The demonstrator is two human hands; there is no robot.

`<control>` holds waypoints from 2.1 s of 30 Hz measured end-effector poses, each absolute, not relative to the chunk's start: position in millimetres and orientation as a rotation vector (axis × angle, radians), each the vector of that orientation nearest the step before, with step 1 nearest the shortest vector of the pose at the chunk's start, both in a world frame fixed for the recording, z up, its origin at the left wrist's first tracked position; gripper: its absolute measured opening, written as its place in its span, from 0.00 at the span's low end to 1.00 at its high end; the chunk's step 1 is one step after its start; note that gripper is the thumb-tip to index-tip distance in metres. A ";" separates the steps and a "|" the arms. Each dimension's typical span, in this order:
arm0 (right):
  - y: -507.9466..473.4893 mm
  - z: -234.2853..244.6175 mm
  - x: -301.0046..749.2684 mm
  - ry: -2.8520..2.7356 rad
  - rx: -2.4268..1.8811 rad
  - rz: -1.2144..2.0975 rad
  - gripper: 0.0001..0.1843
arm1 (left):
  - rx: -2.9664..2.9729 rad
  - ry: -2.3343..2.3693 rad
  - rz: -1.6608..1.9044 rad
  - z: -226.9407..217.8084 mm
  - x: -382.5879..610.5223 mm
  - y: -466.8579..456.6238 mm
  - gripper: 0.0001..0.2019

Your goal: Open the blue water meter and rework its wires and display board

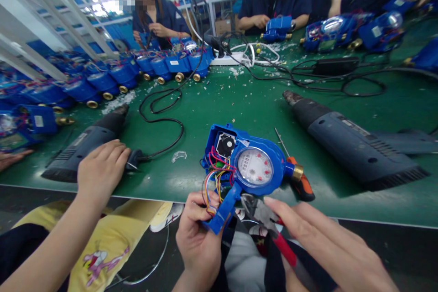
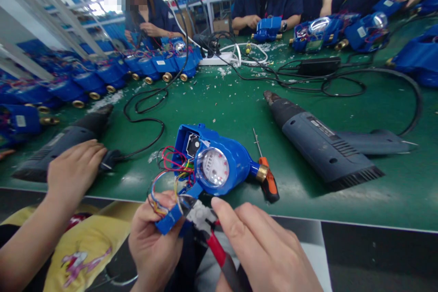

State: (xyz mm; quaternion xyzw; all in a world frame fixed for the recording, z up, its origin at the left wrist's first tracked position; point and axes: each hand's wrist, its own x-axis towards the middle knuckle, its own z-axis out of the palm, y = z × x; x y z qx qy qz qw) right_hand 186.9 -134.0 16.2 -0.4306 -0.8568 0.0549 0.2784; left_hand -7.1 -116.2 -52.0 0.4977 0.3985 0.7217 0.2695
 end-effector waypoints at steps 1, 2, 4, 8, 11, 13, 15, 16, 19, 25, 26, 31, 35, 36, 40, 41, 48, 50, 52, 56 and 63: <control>-134.7 12.7 185.8 -2.307 -1.180 0.182 0.31 | 1.314 1.071 1.938 -52.0 -6.8 -116.2 0.15; -135.8 8.3 184.0 -2.320 -1.213 0.213 0.31 | 1.289 1.067 1.932 -51.9 -6.6 -116.1 0.15; -138.1 -1.2 178.7 -2.345 -1.251 0.241 0.31 | 1.251 1.055 1.924 -51.9 -5.9 -116.1 0.15; -139.5 -11.8 167.9 -2.323 -1.220 0.112 0.33 | 1.227 1.032 1.927 -54.1 -5.3 -116.3 0.16; -137.3 -10.7 164.2 -2.309 -1.215 0.048 0.32 | 1.220 1.038 1.916 -57.4 -6.8 -117.2 0.17; -136.0 -8.0 163.7 -2.315 -1.184 0.067 0.31 | 1.216 1.046 1.912 -58.9 -8.5 -118.1 0.18; -135.7 -5.9 163.3 -2.297 -1.149 0.086 0.31 | 1.209 1.049 1.913 -59.1 -10.0 -118.9 0.18; -135.8 -5.4 162.9 -2.282 -1.135 0.092 0.30 | 1.205 1.049 1.914 -58.7 -10.5 -119.0 0.18; -136.6 -6.2 160.2 -2.258 -1.113 0.126 0.30 | 1.186 1.047 1.909 -55.5 -10.7 -118.4 0.17; -131.8 1.0 162.3 -2.124 -1.124 0.219 0.25 | 1.130 1.035 1.910 -48.5 -6.8 -116.7 0.16; -130.6 4.4 164.7 -2.078 -1.166 0.218 0.24 | 1.112 1.035 1.906 -47.9 -6.0 -116.7 0.16; -132.9 10.9 174.9 -1.991 -1.286 0.320 0.23 | 0.996 1.048 1.897 -45.2 -3.2 -115.4 0.15; -140.6 -2.7 170.4 -2.186 -1.223 0.419 0.26 | 0.970 1.081 1.903 -42.4 -2.0 -113.8 0.15; -141.5 -6.6 167.7 -2.219 -1.212 0.388 0.26 | 0.975 1.091 1.912 -41.8 -1.5 -113.5 0.16; -140.7 -16.7 156.6 -2.259 -1.179 0.215 0.24 | 1.029 1.142 1.966 -40.5 0.1 -113.0 0.16; -140.3 -17.5 154.8 -2.231 -1.190 0.173 0.24 | 1.051 1.153 1.980 -40.9 0.3 -113.1 0.16; -143.4 -12.5 159.5 -2.361 -1.175 0.065 0.27 | 1.189 1.231 2.053 -49.5 -1.0 -115.6 0.15; -145.4 -12.8 162.1 -2.396 -1.182 0.085 0.30 | 1.216 1.255 2.073 -49.9 -1.2 -116.4 0.14; -147.3 -14.2 163.4 -2.433 -1.186 0.116 0.34 | 1.242 1.266 2.092 -49.0 -1.2 -116.7 0.14; -149.1 -15.5 162.7 -2.429 -1.198 0.175 0.36 | 1.299 1.273 2.103 -47.5 -1.8 -116.3 0.14; -145.8 -10.6 157.2 -2.308 -1.144 0.131 0.30 | 1.393 1.267 2.082 -50.7 -4.7 -115.8 0.13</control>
